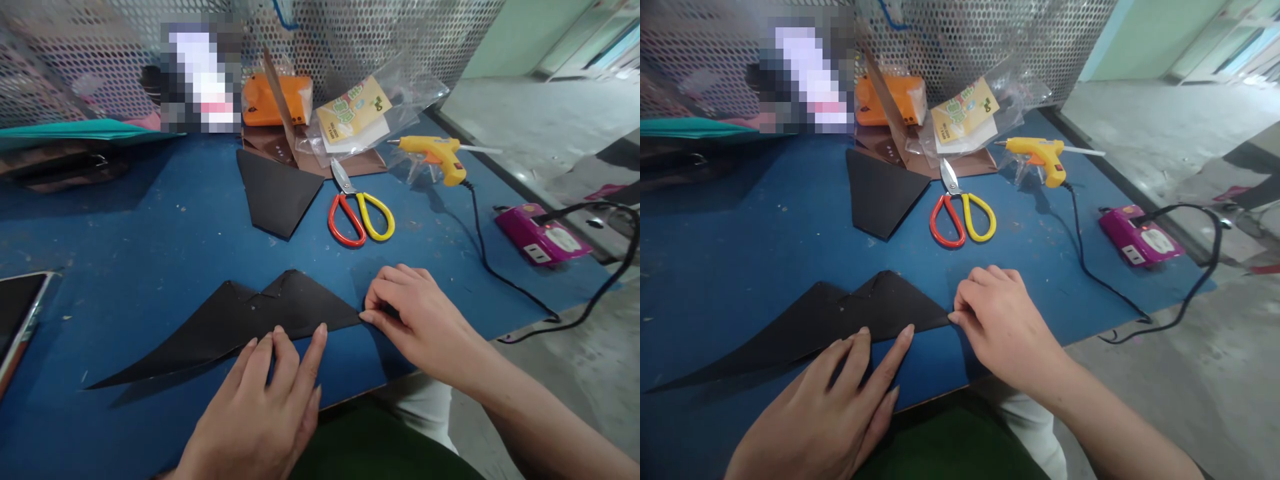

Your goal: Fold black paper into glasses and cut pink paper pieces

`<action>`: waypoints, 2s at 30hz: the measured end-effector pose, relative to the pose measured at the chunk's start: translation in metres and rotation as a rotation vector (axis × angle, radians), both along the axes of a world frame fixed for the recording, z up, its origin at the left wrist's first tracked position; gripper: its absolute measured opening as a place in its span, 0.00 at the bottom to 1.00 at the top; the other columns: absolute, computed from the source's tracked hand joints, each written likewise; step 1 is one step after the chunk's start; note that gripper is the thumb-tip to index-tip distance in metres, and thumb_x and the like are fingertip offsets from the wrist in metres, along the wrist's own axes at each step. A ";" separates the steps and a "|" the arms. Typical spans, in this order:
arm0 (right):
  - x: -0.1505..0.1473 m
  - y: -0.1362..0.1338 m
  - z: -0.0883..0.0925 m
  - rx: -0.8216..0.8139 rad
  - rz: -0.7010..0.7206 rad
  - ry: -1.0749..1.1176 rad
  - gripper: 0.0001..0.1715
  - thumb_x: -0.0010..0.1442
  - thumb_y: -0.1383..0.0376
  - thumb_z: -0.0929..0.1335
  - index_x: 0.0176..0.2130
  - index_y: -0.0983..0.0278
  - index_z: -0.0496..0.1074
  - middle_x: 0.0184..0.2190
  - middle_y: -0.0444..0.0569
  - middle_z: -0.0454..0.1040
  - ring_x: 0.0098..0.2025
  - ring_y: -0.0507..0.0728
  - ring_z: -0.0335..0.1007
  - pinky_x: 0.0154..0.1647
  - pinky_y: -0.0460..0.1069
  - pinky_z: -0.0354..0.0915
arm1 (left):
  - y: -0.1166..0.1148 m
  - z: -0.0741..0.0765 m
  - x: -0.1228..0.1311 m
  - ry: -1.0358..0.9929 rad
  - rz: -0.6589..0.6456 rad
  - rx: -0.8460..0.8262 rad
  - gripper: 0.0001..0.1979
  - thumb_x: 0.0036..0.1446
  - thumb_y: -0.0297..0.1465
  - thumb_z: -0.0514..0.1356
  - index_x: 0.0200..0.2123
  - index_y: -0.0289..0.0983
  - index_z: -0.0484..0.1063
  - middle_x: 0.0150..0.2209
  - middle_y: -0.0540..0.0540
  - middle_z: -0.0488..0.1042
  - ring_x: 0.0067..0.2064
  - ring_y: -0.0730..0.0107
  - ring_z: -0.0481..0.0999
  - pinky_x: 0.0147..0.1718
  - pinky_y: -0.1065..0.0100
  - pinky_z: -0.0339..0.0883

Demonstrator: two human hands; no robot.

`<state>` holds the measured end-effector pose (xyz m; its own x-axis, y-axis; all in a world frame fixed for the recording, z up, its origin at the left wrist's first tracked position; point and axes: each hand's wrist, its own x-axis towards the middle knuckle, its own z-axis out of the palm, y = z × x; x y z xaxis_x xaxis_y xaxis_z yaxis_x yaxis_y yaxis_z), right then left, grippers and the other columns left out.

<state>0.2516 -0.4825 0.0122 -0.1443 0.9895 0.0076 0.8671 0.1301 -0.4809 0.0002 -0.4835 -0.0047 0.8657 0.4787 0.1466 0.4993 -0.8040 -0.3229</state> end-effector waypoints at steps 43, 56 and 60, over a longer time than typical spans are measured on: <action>-0.072 -0.050 -0.034 0.502 0.213 -0.311 0.28 0.65 0.67 0.59 0.57 0.80 0.72 0.54 0.63 0.76 0.56 0.68 0.68 0.59 0.62 0.65 | -0.005 -0.006 -0.002 -0.215 0.054 -0.053 0.26 0.68 0.35 0.48 0.58 0.23 0.70 0.51 0.31 0.78 0.48 0.50 0.76 0.47 0.55 0.70; -0.087 -0.049 -0.031 0.485 0.213 -0.344 0.29 0.64 0.65 0.61 0.59 0.77 0.72 0.50 0.66 0.75 0.52 0.69 0.68 0.54 0.64 0.69 | -0.006 -0.002 -0.041 -0.401 0.035 -0.103 0.20 0.71 0.33 0.50 0.55 0.25 0.72 0.54 0.37 0.78 0.55 0.57 0.75 0.56 0.59 0.66; -0.093 -0.048 -0.033 0.513 0.279 -0.363 0.28 0.64 0.66 0.61 0.56 0.81 0.73 0.53 0.68 0.74 0.53 0.69 0.68 0.54 0.61 0.70 | 0.004 0.001 -0.063 -0.503 0.171 -0.191 0.13 0.68 0.26 0.54 0.51 0.34 0.75 0.48 0.44 0.81 0.49 0.61 0.77 0.52 0.58 0.67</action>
<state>0.1586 -0.5307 -0.0208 -0.4750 0.7993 0.3681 0.8628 0.5054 0.0160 -0.0632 -0.4798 -0.0037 0.6193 0.6648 0.4177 0.6826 -0.7188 0.1320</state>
